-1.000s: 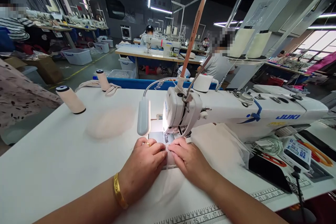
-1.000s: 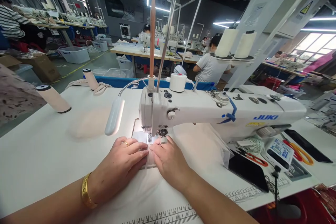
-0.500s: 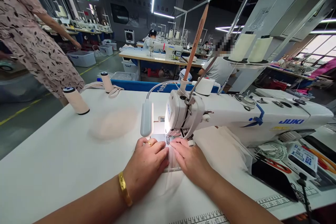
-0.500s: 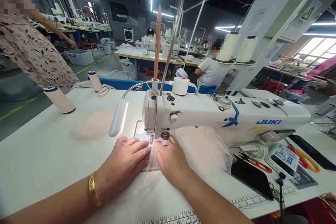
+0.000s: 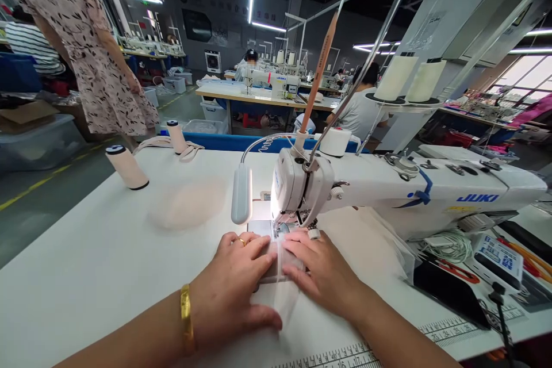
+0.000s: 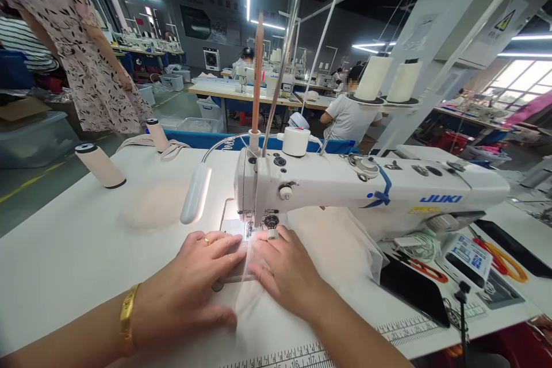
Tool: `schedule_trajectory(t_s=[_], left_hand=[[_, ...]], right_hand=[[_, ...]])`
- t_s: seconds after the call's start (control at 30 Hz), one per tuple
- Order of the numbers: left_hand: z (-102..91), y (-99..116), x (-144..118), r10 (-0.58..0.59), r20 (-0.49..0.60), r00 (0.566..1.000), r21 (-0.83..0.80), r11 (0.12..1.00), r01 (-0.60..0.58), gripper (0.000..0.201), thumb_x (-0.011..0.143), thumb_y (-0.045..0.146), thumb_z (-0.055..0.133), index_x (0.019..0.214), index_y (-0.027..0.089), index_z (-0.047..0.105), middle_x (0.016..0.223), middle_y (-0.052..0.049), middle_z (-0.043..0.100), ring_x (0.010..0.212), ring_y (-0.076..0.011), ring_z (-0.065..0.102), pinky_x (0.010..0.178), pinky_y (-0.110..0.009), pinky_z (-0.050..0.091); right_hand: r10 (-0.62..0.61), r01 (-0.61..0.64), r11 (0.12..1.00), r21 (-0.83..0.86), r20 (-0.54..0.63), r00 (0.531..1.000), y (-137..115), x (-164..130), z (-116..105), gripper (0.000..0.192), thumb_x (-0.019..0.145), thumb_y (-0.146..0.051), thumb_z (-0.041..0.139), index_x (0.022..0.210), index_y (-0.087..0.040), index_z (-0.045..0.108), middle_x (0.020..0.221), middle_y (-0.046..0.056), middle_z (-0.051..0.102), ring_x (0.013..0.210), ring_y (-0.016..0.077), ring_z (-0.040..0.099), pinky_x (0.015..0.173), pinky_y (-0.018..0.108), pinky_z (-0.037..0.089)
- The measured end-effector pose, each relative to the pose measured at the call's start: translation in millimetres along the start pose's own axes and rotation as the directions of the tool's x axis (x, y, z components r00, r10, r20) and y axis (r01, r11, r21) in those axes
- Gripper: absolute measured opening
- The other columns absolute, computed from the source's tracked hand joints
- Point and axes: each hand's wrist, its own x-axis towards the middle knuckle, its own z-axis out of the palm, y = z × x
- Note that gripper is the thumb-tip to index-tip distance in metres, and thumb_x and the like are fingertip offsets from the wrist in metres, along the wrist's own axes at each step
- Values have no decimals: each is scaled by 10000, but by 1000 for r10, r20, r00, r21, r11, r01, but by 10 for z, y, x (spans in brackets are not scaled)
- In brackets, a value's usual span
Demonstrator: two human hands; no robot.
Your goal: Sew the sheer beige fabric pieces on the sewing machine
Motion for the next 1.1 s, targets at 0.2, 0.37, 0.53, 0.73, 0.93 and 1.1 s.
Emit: schedule_trajectory(t_s=[0.2,0.37,0.53,0.73,0.93,1.1], left_hand=[[87,-11,-42,47,-42,998,-59,997,-49,136,850,73,554,829,202,590,1102,-47,679,1024,-236,609,934,-406,446],[255,-106,176,-59,-200,978,-178,984,23,208,900,105,352,741,235,381,737,-15,549,672,-188,494,620,-306,399],[160,-111,356,-144,-142,979,-250,962,106,95,759,149,483,800,230,451,797,-14,581,719,-197,531,642,-305,419],[159,-169,397,-153,-114,982,-321,941,109,147,746,112,492,754,203,608,824,-32,601,767,-191,587,679,-285,456],[183,-175,402,-172,-126,977,-376,920,113,168,821,194,584,661,192,636,790,-27,600,753,-176,601,655,-263,453],[214,-181,366,-23,-226,974,-331,942,-55,270,937,250,583,704,192,708,789,-27,611,738,-156,570,655,-259,425]], right_hand=[[-93,71,989,132,170,981,-86,-8,-170,67,1012,-290,666,998,-247,617,1056,25,708,1067,242,623,912,389,489],[-14,12,972,234,4,1000,-64,2,-19,166,1069,-217,458,970,-236,590,953,24,702,871,205,617,806,361,476],[241,-173,919,355,-157,958,-58,32,41,198,1060,-283,441,1003,-240,626,936,32,716,853,203,661,765,327,510],[321,-186,844,504,-196,927,-91,81,43,155,1044,-300,448,1014,-245,590,870,-1,720,806,183,698,690,272,534],[298,-154,853,499,-222,929,-109,80,45,167,1038,-287,462,1007,-238,618,876,-5,715,784,166,682,721,265,525],[244,-153,894,421,-172,955,-70,25,7,194,1041,-264,449,990,-229,632,907,17,716,831,179,659,758,291,496]])
